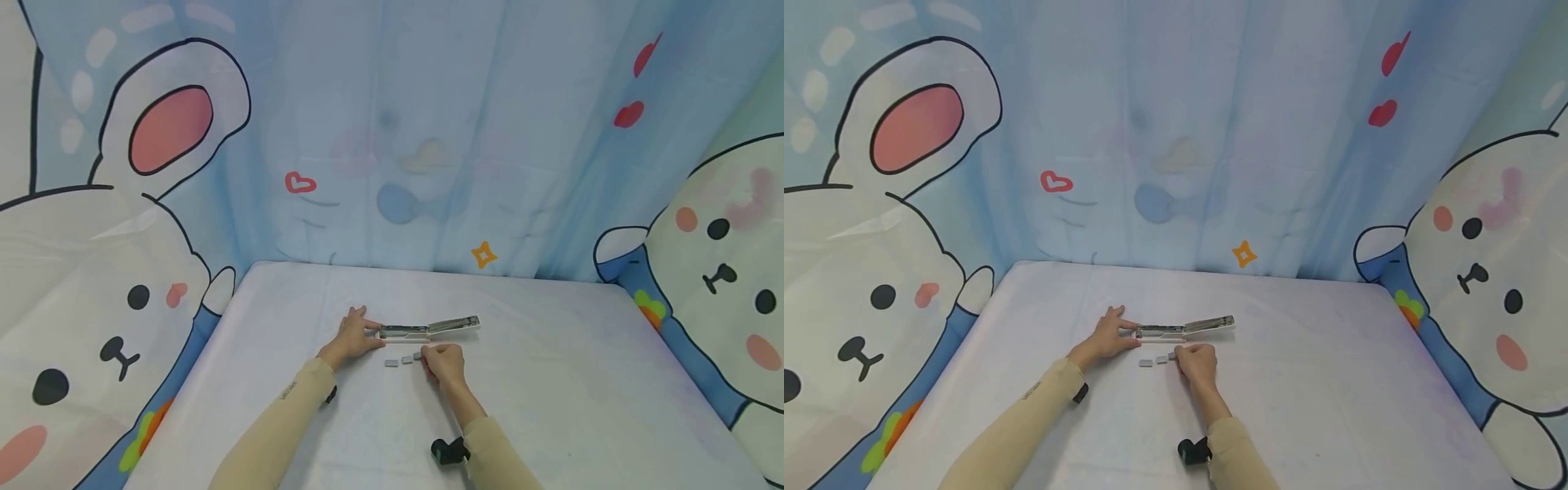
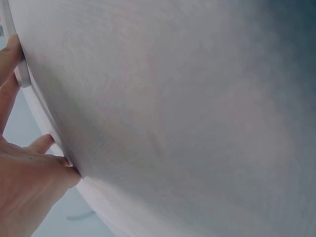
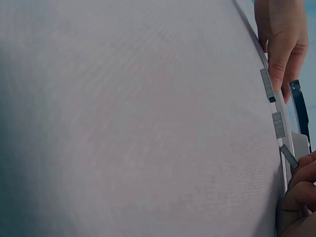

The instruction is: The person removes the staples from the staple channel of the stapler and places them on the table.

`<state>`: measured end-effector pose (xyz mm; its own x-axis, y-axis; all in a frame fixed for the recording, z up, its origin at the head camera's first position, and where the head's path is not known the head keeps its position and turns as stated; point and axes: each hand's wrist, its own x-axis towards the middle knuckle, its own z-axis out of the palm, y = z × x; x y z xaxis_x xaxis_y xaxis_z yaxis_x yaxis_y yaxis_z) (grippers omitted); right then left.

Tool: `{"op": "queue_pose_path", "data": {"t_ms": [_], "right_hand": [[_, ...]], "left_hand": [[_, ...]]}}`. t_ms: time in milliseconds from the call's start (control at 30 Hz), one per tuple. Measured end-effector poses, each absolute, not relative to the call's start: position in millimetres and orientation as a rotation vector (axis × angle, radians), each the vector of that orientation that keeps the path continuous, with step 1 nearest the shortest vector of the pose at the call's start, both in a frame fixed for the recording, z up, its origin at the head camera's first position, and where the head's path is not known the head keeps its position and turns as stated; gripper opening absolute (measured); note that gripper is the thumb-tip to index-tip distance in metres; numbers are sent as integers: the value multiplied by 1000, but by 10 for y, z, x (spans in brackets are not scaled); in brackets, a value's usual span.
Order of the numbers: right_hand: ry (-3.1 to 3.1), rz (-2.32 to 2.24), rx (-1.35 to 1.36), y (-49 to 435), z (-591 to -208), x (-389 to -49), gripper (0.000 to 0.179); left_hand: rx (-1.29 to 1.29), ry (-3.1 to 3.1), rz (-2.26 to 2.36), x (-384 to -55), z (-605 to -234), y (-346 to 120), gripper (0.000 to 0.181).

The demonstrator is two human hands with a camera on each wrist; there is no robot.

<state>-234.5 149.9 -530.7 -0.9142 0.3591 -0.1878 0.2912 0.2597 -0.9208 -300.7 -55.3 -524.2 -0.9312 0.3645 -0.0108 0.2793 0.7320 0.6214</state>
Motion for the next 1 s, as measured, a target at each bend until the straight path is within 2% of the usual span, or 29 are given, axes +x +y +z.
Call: {"op": "queue_pose_path", "data": {"t_ms": [700,867,1000], "right_hand": [[-2451,1616,-559,1529,-5320,-2299,14],[-2396,1582,-530,1546,-5269,-2321,18],[-2401,1369,-353,1571,-5087,-2395,22]], "left_hand": [[560,2815,939,-2982,-5224,-538,43],[630,2807,922,-3001,-5196,-607,54],[655,2815,969,-3013,-5121,-717,64]]}}
